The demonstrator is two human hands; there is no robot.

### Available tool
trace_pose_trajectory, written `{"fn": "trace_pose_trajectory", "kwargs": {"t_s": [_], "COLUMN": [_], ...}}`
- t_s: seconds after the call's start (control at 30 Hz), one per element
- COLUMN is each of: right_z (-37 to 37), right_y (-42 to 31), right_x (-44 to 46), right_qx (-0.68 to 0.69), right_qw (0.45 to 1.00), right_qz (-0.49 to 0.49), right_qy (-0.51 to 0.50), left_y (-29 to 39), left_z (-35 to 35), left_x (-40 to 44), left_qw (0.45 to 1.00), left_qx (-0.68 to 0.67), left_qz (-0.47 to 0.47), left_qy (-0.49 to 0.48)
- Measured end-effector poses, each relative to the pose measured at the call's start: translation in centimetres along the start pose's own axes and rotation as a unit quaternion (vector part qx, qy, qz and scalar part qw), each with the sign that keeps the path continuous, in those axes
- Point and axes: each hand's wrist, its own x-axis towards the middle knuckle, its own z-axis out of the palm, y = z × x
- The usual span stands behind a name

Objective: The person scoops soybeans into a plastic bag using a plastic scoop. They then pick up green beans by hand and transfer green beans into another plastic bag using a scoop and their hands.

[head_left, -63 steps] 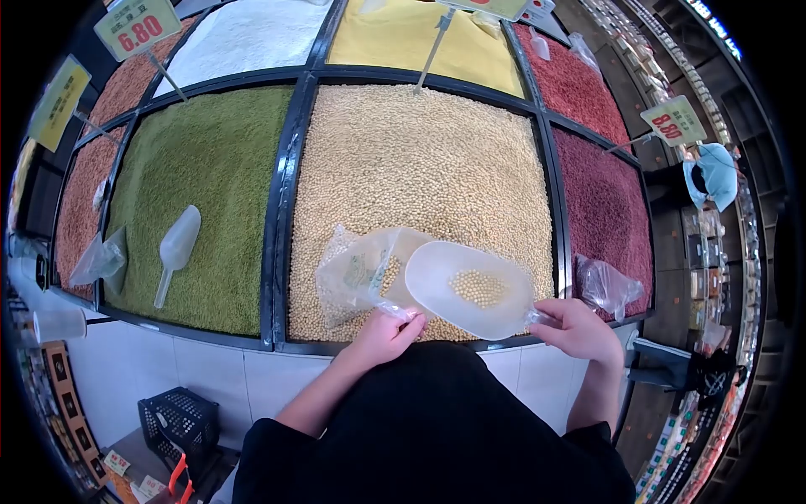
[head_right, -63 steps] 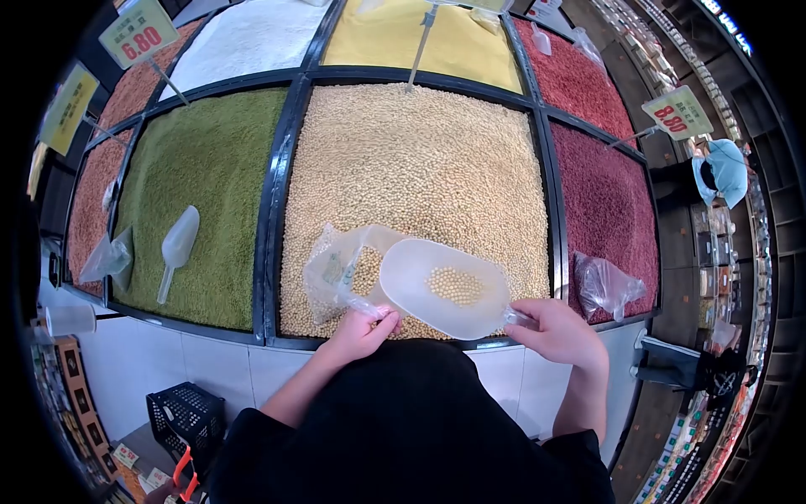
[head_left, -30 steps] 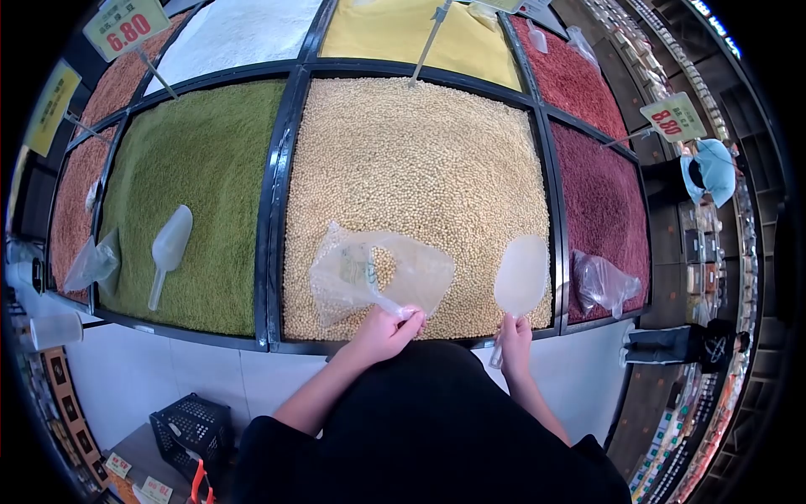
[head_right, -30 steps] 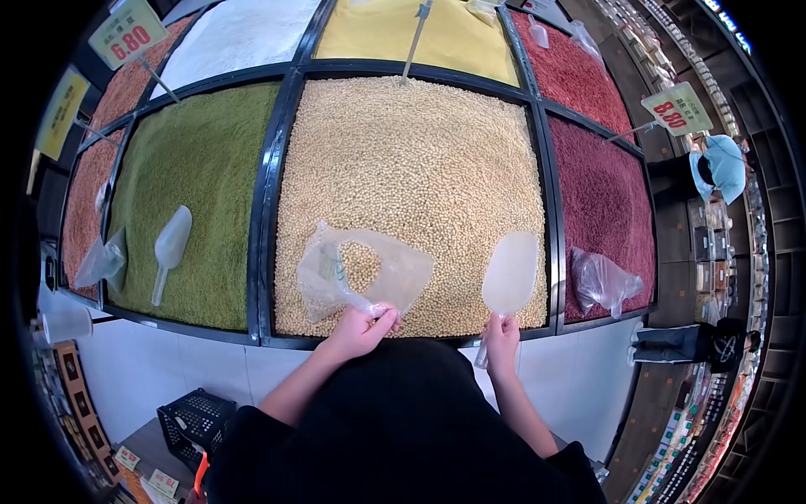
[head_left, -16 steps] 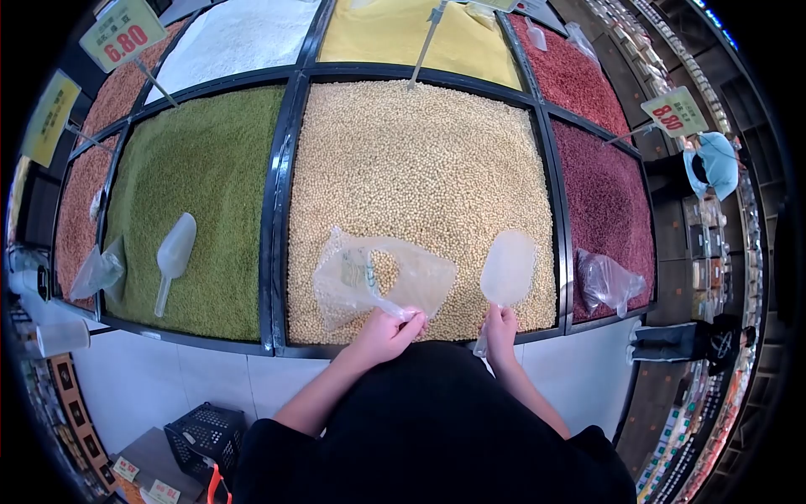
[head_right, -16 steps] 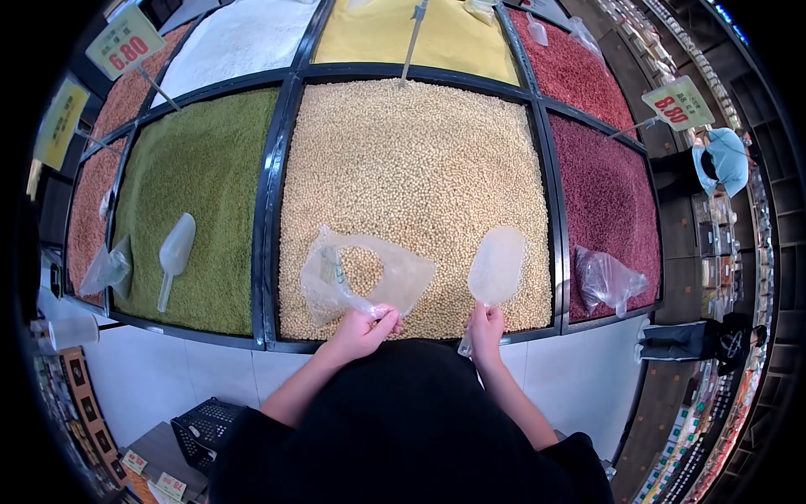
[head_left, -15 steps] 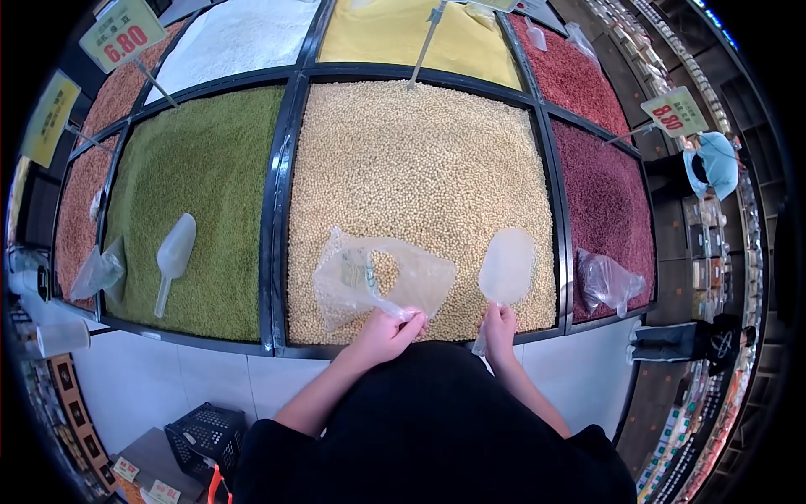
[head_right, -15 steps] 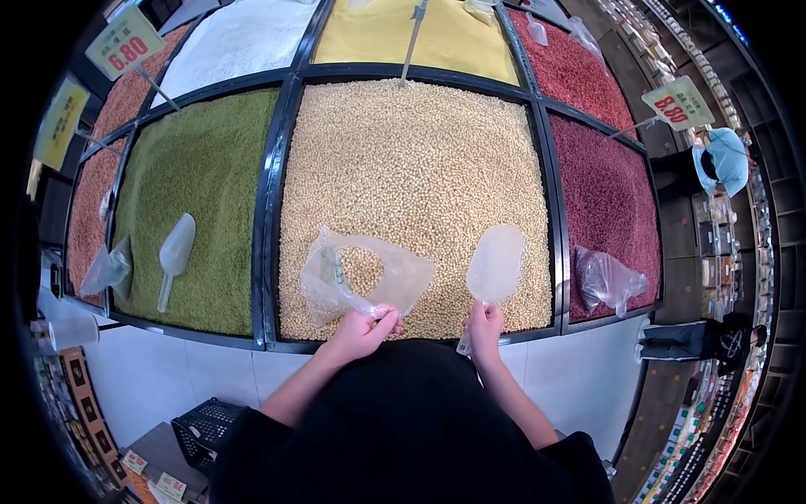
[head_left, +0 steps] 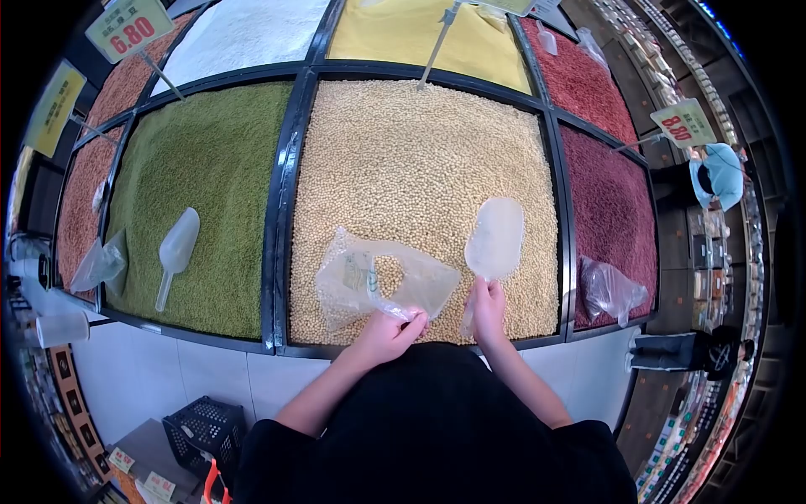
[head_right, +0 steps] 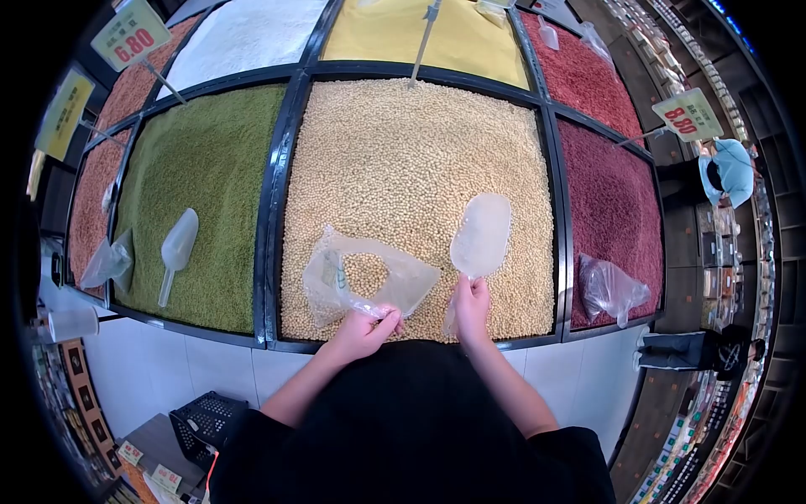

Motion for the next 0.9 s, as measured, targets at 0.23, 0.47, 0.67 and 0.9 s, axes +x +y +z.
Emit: {"fn": "trace_pose_trajectory", "kwargs": {"t_s": [0.23, 0.47, 0.67, 0.9], "right_z": [1.8, 3.5, 2.7, 1.4], "right_y": [-1.7, -6.7, -9.9, -11.5], "right_x": [1.7, 1.0, -1.7, -6.3], "right_qx": [0.004, 0.073, 0.116, 0.081], "right_qw": [0.998, 0.996, 0.989, 0.981], "right_qz": [-0.027, 0.001, -0.037, -0.090], "right_qy": [-0.056, -0.060, -0.084, -0.148], "left_y": [0.1, 0.1, 0.6, 0.0], "left_z": [-0.1, -0.2, -0.2, 0.1], "left_x": [0.0, -0.2, -0.4, -0.5], "left_qw": [1.000, 1.000, 1.000, 1.000], "left_qx": [0.000, -0.003, 0.012, 0.017], "left_qz": [0.000, 0.011, 0.011, 0.022], "left_qy": [-0.002, 0.003, 0.003, -0.010]}}
